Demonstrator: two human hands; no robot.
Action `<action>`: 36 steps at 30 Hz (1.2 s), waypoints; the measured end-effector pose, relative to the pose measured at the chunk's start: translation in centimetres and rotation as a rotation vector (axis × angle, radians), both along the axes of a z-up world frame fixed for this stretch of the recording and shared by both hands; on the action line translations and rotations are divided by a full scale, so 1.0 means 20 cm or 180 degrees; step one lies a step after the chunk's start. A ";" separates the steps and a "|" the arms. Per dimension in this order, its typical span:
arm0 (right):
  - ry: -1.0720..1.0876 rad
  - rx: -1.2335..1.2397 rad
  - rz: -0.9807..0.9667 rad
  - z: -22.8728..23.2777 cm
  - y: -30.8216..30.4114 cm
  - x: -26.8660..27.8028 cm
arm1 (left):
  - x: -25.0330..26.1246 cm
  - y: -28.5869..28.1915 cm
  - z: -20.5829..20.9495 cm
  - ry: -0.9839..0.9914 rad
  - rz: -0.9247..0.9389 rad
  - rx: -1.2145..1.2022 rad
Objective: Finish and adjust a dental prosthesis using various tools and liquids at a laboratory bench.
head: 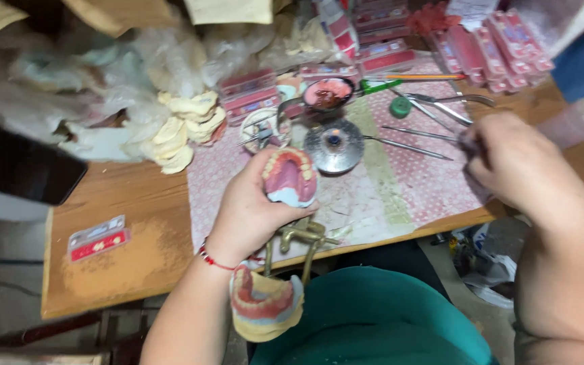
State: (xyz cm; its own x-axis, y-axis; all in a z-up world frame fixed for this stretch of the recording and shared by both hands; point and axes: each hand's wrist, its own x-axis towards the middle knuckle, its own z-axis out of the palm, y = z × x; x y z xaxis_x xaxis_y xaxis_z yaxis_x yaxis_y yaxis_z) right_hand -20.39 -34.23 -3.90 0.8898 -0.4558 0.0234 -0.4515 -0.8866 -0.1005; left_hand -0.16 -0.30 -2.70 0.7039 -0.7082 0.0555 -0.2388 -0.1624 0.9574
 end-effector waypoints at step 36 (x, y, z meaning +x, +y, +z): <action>-0.0389 -0.1304 0.1783 0.26 0.73 0.37 | 0.00 0.06 0.08 -0.0119 -0.0085 0.0317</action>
State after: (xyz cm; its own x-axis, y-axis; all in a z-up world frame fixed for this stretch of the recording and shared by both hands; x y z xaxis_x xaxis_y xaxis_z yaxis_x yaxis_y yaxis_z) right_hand -13.03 -19.53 1.21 0.9681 0.1369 0.2101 0.0771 -0.9597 0.2701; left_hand -0.14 0.81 -1.09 0.6833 -0.7301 0.0098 -0.2797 -0.2493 0.9272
